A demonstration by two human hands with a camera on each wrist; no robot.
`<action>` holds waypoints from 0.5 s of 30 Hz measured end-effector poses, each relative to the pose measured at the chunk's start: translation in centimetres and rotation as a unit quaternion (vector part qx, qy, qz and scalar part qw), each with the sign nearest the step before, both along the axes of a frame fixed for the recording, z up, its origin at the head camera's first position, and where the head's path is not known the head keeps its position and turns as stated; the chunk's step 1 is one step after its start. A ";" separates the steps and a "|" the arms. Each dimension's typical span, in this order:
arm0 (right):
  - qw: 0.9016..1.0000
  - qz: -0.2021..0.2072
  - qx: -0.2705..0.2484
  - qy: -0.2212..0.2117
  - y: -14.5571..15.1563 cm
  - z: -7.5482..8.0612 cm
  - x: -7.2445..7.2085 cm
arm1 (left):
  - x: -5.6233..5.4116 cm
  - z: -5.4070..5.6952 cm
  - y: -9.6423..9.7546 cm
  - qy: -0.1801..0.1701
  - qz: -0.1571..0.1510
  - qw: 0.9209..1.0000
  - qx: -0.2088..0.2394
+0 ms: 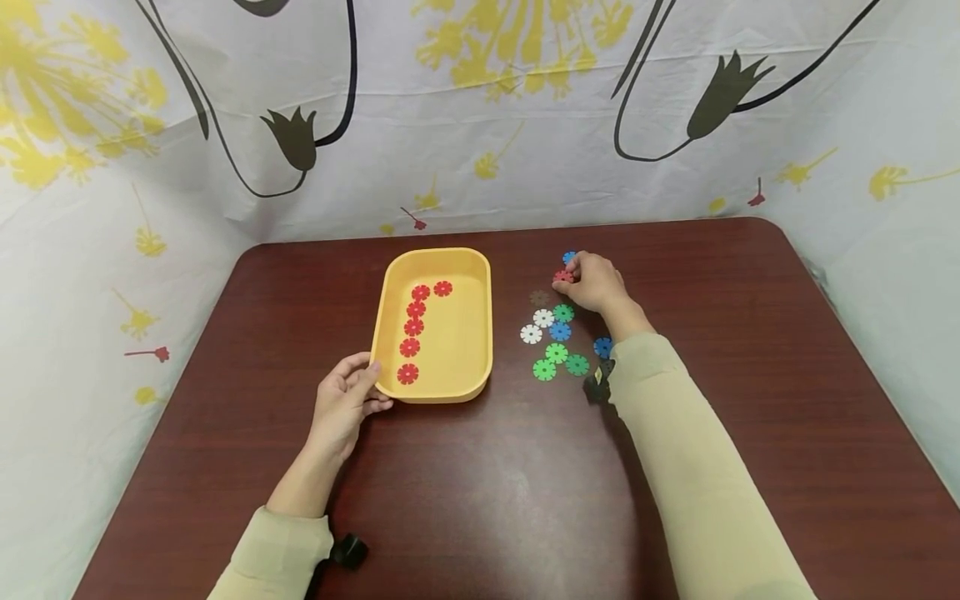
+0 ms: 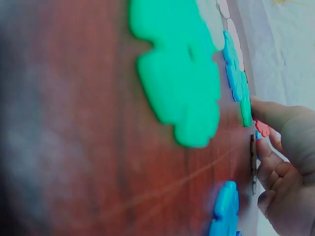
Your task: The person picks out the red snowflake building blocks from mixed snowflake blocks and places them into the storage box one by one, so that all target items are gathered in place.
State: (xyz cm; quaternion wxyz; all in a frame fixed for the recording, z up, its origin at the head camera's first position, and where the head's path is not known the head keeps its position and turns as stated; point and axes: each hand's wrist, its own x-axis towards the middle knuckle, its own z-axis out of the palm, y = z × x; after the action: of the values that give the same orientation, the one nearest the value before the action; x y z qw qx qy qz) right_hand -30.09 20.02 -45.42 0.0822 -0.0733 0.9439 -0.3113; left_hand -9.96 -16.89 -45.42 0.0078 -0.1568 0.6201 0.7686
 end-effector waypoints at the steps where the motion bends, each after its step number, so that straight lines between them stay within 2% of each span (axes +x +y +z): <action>1: 1.000 0.000 -0.004 0.003 0.1 0.0 0.0 | 0.0 0.0 0.0 0.000 0.000 1.000 0.000; 7: 0.999 0.020 -0.018 0.023 0.6 -0.2 0.0 | 0.0 0.1 0.1 0.000 -0.001 1.000 -0.004; 15: 0.998 0.051 -0.019 0.019 1.1 -0.3 0.1 | 0.1 -0.1 0.1 0.000 0.000 1.000 0.001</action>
State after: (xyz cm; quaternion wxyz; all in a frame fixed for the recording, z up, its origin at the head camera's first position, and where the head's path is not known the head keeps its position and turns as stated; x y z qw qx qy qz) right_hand -29.95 21.11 -45.76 0.0790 -0.1287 0.9342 -0.3231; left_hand -9.91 -16.81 -45.48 0.0081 -0.1565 0.6196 0.7691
